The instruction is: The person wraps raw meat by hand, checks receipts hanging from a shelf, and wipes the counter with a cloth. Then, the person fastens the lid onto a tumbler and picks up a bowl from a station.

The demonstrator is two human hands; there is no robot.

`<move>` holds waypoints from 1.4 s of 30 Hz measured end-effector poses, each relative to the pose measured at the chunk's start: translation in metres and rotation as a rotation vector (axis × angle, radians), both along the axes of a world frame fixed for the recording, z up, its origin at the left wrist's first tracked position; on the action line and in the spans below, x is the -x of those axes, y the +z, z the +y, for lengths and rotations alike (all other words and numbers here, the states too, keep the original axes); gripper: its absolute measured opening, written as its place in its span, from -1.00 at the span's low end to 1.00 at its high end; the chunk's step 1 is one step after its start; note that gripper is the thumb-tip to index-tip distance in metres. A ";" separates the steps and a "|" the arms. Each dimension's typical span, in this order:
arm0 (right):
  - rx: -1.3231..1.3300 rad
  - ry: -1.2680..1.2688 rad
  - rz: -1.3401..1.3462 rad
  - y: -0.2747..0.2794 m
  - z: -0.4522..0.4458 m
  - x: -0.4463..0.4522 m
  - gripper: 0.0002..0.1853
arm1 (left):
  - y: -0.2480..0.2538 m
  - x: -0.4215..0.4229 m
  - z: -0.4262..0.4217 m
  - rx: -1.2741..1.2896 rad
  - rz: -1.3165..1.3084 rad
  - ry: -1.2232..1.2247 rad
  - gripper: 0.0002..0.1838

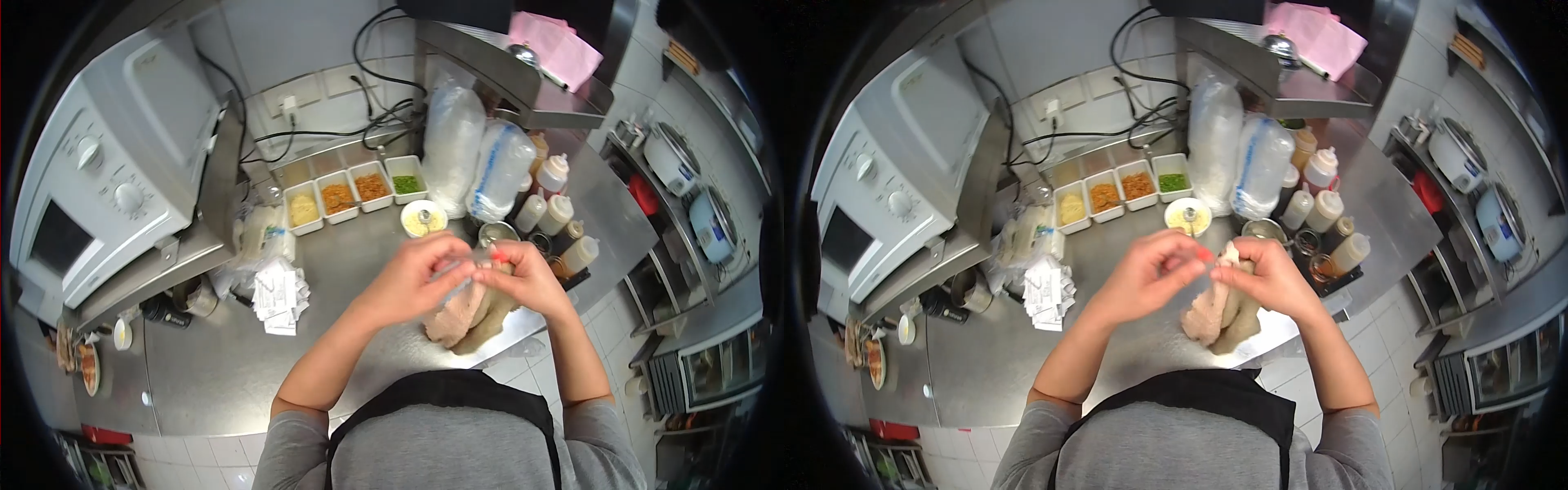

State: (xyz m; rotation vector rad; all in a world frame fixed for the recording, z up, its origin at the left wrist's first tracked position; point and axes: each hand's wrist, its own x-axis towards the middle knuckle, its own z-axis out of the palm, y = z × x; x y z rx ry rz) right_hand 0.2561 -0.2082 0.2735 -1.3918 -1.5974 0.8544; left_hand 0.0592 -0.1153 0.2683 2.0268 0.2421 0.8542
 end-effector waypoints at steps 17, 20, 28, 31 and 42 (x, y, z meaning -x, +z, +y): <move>-0.308 0.766 -0.300 -0.050 0.070 0.100 -0.77 | -0.071 0.207 -0.062 0.492 -0.272 0.727 -0.95; 0.000 1.059 -0.393 -0.088 0.064 0.116 -0.72 | -0.073 0.217 -0.068 0.540 -0.253 0.766 -0.96; 0.019 0.480 -0.503 -0.121 0.122 0.160 -0.62 | -0.073 0.197 -0.048 0.543 -0.229 0.691 -0.96; -0.056 0.354 -0.837 -0.139 0.104 0.173 -0.39 | -0.075 0.182 -0.031 0.527 -0.154 0.622 -0.96; -0.042 0.126 -0.843 -0.229 0.178 0.162 -0.26 | -0.078 0.117 0.019 0.536 0.047 0.429 -0.92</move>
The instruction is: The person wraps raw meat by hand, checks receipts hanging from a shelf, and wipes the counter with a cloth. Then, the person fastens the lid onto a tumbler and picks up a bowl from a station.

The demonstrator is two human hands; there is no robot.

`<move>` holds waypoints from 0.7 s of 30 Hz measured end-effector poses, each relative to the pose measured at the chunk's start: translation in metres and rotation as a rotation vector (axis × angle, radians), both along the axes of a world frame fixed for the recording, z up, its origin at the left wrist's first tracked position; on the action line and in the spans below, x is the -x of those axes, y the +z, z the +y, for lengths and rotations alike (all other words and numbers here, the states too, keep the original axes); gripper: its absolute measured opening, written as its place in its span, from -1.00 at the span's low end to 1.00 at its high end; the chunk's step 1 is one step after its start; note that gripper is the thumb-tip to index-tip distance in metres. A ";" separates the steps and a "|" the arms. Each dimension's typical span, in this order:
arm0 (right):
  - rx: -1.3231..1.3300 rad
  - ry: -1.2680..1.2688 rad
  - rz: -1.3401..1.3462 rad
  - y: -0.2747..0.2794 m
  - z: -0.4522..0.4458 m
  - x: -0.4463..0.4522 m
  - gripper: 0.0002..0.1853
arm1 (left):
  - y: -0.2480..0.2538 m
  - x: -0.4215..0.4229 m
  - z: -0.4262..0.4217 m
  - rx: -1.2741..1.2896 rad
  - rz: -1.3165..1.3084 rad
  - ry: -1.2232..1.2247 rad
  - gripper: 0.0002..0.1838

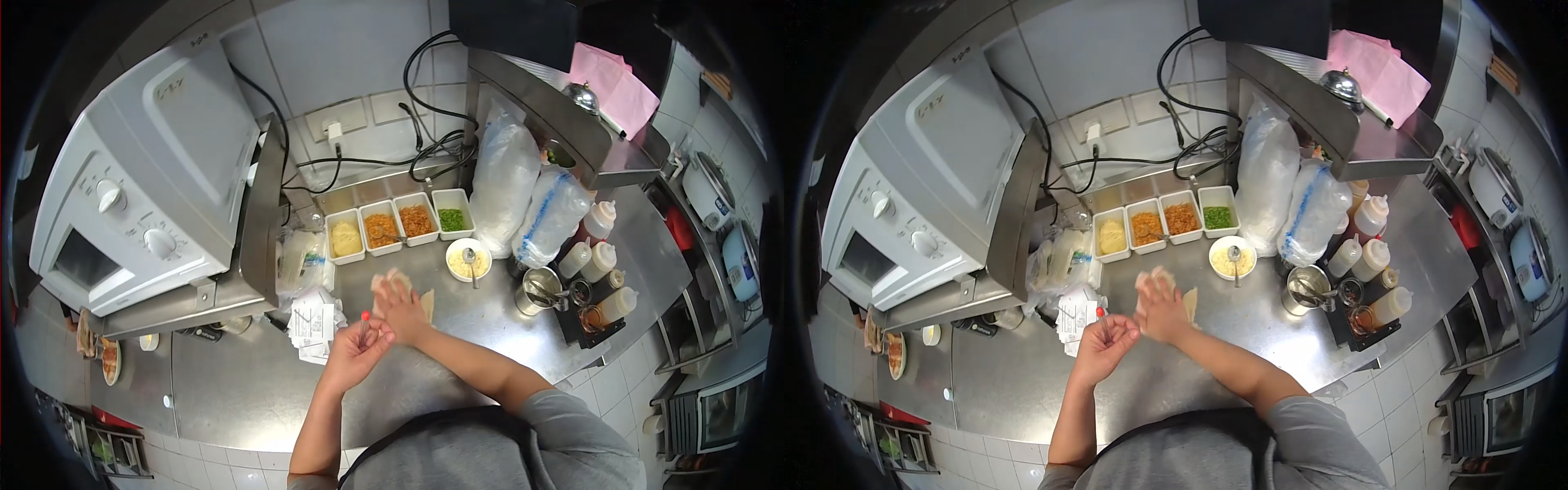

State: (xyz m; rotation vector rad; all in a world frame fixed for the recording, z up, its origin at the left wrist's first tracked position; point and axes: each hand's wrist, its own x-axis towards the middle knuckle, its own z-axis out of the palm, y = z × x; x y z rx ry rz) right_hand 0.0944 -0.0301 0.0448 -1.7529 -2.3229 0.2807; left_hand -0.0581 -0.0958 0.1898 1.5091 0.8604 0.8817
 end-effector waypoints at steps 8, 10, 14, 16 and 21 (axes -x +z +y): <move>-0.025 -0.413 0.003 -0.009 -0.004 -0.046 -0.15 | -0.011 0.015 -0.007 0.047 0.143 0.019 -0.93; -0.021 -0.413 0.027 -0.007 -0.043 -0.059 -0.13 | -0.015 0.010 -0.005 0.057 0.130 0.013 -0.93; 0.035 -0.523 0.071 0.002 -0.095 -0.089 -0.12 | -0.018 -0.012 0.003 0.080 0.063 0.002 -0.93; -0.019 -0.632 0.060 -0.005 -0.084 -0.103 -0.13 | -0.019 -0.023 0.004 0.067 0.066 -0.053 -0.93; -0.079 -0.800 0.059 -0.011 -0.035 -0.139 -0.15 | -0.008 -0.043 -0.006 0.017 0.170 -0.217 -0.92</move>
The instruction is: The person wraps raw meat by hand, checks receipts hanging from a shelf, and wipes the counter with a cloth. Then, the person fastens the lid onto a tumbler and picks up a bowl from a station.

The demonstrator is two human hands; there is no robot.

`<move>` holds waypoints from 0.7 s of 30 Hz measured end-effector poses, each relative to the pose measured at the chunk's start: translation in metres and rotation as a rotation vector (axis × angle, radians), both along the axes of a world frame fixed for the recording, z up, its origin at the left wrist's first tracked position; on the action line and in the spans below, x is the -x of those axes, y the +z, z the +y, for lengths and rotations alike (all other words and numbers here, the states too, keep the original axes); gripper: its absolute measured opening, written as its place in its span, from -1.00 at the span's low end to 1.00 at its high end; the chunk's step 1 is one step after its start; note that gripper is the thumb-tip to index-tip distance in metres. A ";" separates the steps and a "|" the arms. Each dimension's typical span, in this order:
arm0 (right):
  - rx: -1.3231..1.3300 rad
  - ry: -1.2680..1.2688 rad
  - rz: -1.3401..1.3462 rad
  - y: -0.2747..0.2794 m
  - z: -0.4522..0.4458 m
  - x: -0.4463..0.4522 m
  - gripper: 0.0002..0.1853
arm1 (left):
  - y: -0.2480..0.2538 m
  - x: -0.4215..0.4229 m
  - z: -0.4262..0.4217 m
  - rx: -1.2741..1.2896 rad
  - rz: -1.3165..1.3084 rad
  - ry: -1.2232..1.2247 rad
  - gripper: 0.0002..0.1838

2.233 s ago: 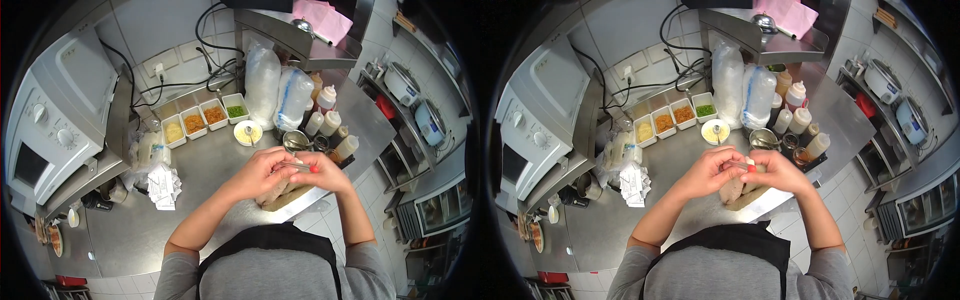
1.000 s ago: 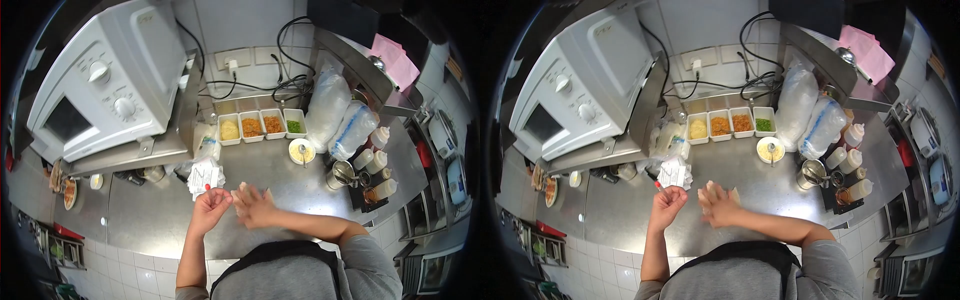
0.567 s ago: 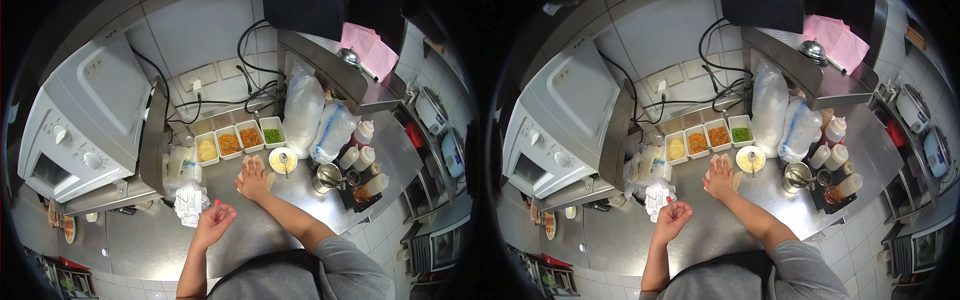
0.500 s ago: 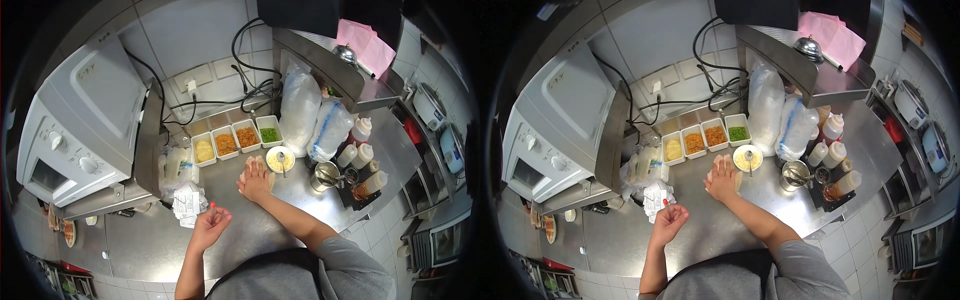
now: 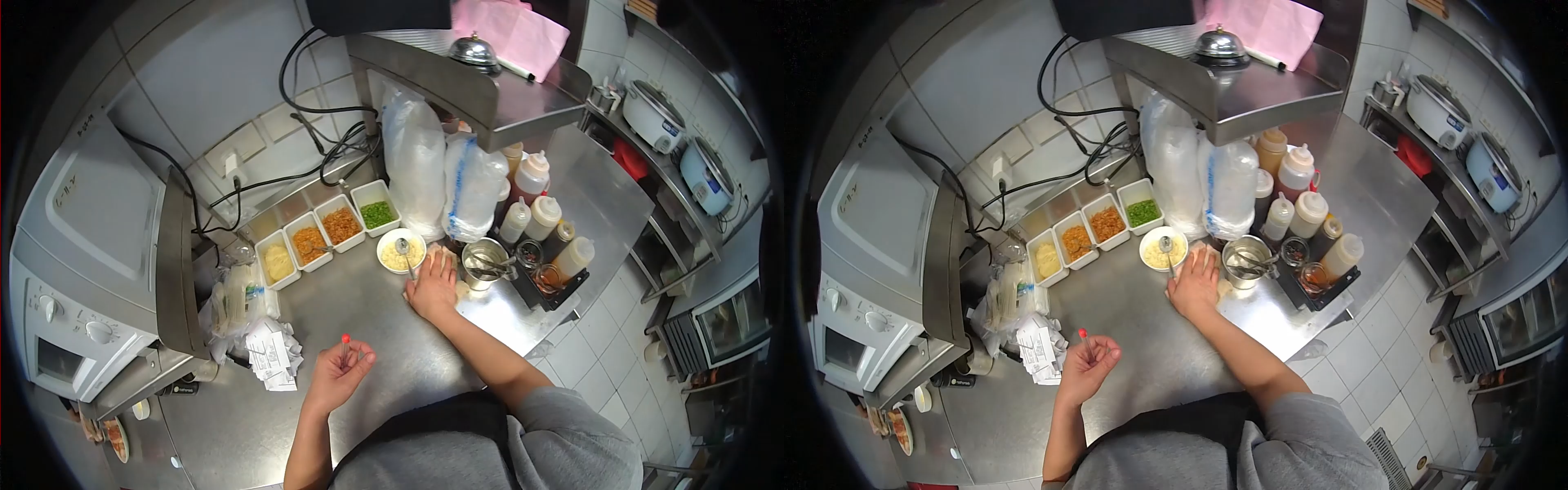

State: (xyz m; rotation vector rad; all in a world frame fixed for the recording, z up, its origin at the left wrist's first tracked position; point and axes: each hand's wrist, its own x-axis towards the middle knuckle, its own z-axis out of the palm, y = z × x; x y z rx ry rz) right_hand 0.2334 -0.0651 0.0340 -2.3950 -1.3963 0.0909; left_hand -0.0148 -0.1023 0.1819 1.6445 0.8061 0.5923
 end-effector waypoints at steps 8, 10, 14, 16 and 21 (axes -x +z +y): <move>-0.001 0.052 0.000 -0.003 -0.090 0.006 -0.20 | -0.004 -0.006 -0.010 0.049 -0.041 0.008 -0.90; 0.042 0.037 0.007 0.000 -0.127 -0.002 -0.21 | -0.003 -0.014 -0.009 0.059 -0.055 -0.015 -0.90; 0.042 -0.118 -0.122 -0.014 -0.189 -0.054 -0.26 | -0.005 -0.028 -0.012 0.073 -0.075 -0.070 -0.90; -0.095 -0.146 -0.106 -0.011 -0.221 -0.078 -0.36 | -0.008 -0.030 -0.014 0.072 -0.088 -0.096 -0.90; -0.095 -0.539 -0.012 -0.054 -0.325 -0.151 -0.50 | -0.016 -0.023 -0.012 0.102 -0.113 -0.119 -0.91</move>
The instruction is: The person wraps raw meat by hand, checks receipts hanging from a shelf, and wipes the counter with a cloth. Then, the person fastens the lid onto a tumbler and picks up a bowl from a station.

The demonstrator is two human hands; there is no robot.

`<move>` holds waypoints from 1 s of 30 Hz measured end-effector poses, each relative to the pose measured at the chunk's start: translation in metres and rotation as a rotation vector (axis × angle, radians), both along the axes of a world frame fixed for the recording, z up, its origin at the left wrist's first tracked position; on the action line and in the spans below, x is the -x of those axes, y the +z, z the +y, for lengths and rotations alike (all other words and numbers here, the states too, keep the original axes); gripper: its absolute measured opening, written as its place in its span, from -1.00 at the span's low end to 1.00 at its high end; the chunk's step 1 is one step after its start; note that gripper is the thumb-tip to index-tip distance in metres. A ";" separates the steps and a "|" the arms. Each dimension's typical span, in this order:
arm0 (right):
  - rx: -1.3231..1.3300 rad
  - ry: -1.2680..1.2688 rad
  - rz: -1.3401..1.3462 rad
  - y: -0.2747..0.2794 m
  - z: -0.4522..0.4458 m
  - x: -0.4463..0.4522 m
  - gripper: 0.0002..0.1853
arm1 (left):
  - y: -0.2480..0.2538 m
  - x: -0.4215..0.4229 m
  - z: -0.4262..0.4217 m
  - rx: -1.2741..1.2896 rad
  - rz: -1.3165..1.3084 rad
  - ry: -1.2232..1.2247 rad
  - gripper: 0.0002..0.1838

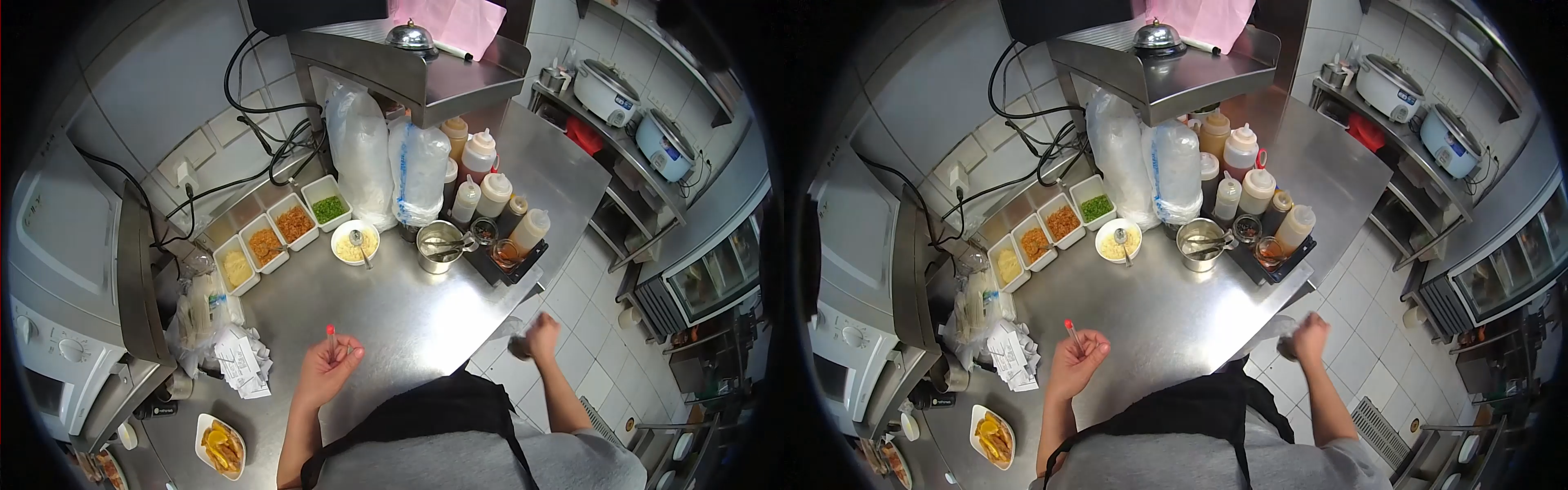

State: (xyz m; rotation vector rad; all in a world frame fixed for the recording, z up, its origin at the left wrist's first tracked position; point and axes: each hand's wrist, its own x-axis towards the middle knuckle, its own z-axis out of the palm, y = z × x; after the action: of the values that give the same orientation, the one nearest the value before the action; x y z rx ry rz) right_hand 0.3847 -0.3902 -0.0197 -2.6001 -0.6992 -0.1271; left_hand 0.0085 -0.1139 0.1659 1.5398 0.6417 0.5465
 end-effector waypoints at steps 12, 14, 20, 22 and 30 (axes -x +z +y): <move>-0.152 0.491 -0.101 0.056 0.155 0.074 -0.41 | -0.059 -0.052 0.010 0.089 0.121 -0.198 -0.70; -0.045 0.482 -0.143 0.042 0.154 0.074 -0.40 | -0.085 -0.061 0.010 0.170 0.156 -0.192 -0.67; -0.186 0.837 0.046 0.059 0.118 0.044 -0.53 | -0.157 -0.129 0.026 0.351 0.140 0.025 -0.51; -0.142 0.880 0.353 0.061 0.121 0.023 -0.54 | -0.140 -0.142 0.039 -0.108 0.368 -0.045 -0.44; -0.370 1.369 0.305 0.166 0.192 0.112 -0.48 | -0.152 -0.040 0.015 0.124 0.060 0.441 -0.27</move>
State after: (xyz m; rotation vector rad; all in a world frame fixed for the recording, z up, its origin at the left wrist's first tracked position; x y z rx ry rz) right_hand 0.2727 -0.1978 0.1465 -1.3086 -1.8809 0.4900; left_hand 0.0485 -0.0988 0.0139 1.3040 1.0534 0.7768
